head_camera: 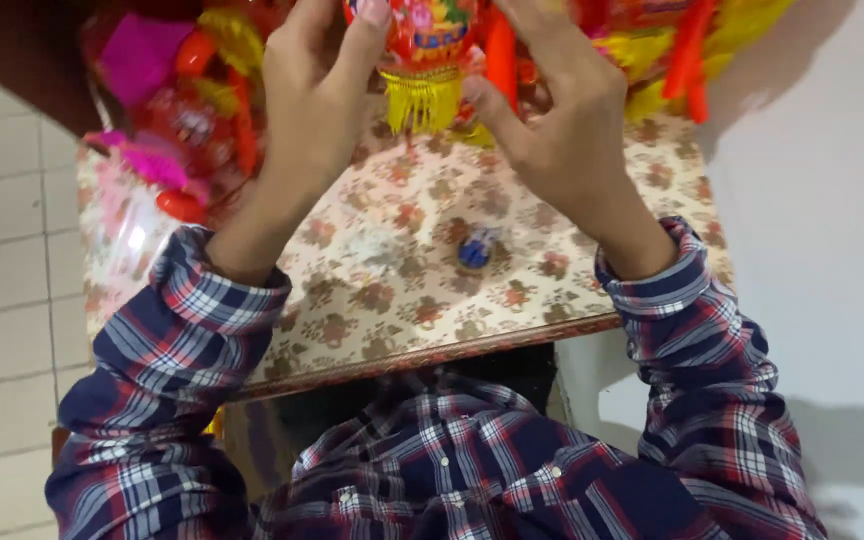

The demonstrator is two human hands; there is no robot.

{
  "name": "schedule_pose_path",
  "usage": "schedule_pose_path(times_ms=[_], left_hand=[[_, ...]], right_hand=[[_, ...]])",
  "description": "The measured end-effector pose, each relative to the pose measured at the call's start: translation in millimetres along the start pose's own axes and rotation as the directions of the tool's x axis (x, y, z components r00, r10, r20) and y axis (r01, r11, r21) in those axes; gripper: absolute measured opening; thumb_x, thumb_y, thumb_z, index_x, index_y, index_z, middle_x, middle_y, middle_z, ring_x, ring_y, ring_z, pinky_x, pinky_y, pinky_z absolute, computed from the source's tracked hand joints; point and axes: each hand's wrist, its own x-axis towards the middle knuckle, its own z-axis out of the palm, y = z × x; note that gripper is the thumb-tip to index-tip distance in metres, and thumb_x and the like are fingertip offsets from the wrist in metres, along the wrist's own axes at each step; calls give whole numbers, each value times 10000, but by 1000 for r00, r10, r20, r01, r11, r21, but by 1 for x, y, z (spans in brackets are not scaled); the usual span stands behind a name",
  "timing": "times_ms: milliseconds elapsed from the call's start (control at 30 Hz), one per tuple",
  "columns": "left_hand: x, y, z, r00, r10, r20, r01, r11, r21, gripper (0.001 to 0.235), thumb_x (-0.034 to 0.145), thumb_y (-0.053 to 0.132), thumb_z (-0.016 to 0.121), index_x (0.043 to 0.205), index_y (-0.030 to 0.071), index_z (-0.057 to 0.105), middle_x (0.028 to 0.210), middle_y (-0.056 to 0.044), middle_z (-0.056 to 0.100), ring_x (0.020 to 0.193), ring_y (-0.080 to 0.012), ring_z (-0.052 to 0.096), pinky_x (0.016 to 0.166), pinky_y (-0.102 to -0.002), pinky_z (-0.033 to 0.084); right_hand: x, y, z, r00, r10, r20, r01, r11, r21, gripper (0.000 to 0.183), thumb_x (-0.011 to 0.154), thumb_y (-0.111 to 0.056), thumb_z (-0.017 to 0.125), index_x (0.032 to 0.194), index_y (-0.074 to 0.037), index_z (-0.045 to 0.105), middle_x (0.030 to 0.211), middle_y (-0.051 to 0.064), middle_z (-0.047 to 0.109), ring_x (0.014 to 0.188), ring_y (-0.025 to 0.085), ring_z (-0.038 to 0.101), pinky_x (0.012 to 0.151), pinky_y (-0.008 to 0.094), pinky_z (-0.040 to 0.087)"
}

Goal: Assembling decorative plastic toys by inserting batteries, attaching handles, and cleaning them with a cloth.

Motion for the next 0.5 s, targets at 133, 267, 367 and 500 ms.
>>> schedule_pose_path(times_ms=[133,267,367,500], left_hand=[[33,-13,28,999,-39,8,38,995,97,153,1083,200,513,1008,76,563,796,-29,544,694,-131,491,638,-327,365],[58,-36,55,1000,7,15,-7,999,44,135,1113,256,560,1167,132,567,887,-51,691,648,-126,606,599,-300,469],[72,-67,70,997,-23,-76,35,987,156,280,1059,335,654,1223,122,577,1201,-81,660,1110,-246,639,900,-399,503],[67,-90,87,990,-135,-37,139,978,156,353,1101,331,613,1388,159,501,1185,-67,748,878,-126,733,802,-251,590]], right_hand=[[13,12,-33,998,40,39,-38,998,-50,417,1138,-67,717,1479,24,494,1432,252,610,1285,421,643,1083,469,556],[19,45,-42,996,80,46,-68,975,-212,230,1101,-27,671,1301,37,578,945,192,559,774,358,536,712,442,428],[18,85,-28,996,86,1,-81,941,-328,360,1065,-55,760,1358,26,567,1067,201,664,857,341,648,788,408,541],[22,95,-15,997,65,43,-37,882,-471,431,1048,-3,750,1424,-8,540,1337,199,640,961,259,713,810,312,622]])
